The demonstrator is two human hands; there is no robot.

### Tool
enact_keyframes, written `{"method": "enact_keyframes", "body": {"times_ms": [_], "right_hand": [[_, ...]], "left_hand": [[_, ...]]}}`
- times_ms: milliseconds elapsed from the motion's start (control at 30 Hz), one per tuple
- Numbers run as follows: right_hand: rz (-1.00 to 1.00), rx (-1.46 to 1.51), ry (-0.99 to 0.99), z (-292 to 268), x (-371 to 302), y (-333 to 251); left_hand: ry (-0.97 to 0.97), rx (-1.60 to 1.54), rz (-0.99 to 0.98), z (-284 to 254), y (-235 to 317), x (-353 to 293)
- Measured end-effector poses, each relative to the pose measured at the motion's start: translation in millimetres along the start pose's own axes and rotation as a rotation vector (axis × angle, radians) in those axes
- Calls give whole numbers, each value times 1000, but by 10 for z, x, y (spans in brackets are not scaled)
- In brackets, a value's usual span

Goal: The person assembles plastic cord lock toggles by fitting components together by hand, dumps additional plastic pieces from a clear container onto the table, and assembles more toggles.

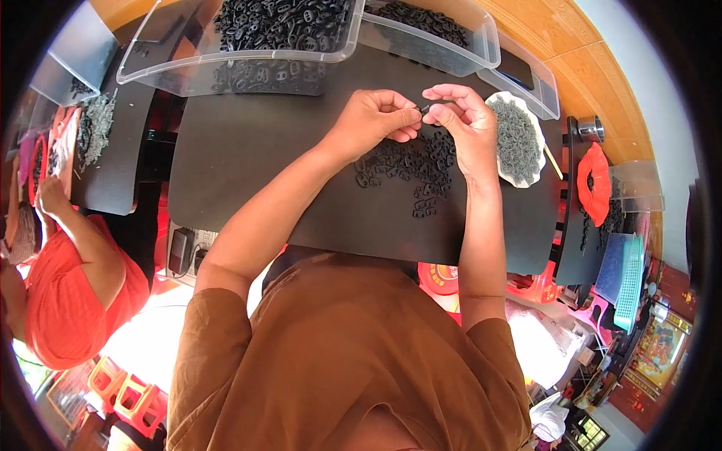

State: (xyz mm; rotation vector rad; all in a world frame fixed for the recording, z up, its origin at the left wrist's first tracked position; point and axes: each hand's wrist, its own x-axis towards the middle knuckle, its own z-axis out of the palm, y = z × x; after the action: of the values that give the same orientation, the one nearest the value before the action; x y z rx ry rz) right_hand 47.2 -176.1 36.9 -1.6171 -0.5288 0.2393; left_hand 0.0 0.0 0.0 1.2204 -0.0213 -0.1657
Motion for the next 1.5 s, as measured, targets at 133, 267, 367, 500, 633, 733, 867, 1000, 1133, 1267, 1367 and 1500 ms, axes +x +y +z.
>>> {"method": "enact_keyframes", "body": {"times_ms": [133,267,367,500,633,733,867,1000,1133,1267,1367,1500], "right_hand": [[36,93,12,-21,0,40],[92,70,4,12,-14,58],[96,52,-5,-6,-6,90],[112,27,-19,35,-14,75],[98,-56,8,102,-26,17],[74,-100,-3,130,-28,14],[55,-62,11,149,-26,28],[3,50,29,104,-24,81],[63,223,-50,63,-19,23],[57,267,-144,44,9,88],[19,313,-177,86,17,79],[-104,210,-114,77,27,87]], "left_hand": [[5,-49,-11,9,-9,-3],[13,-49,-9,3,1,-22],[21,-60,-4,14,4,-22],[20,-23,9,7,-12,-10],[31,36,32,11,-16,-12],[37,35,49,14,-19,-19],[37,-13,61,10,-16,-15],[-20,-151,36,-22,-2,13],[-168,-348,-120,-79,23,7],[-297,-421,-164,-98,14,10],[-245,-373,-183,-90,24,0],[-183,-255,-185,-23,112,-15]]}}
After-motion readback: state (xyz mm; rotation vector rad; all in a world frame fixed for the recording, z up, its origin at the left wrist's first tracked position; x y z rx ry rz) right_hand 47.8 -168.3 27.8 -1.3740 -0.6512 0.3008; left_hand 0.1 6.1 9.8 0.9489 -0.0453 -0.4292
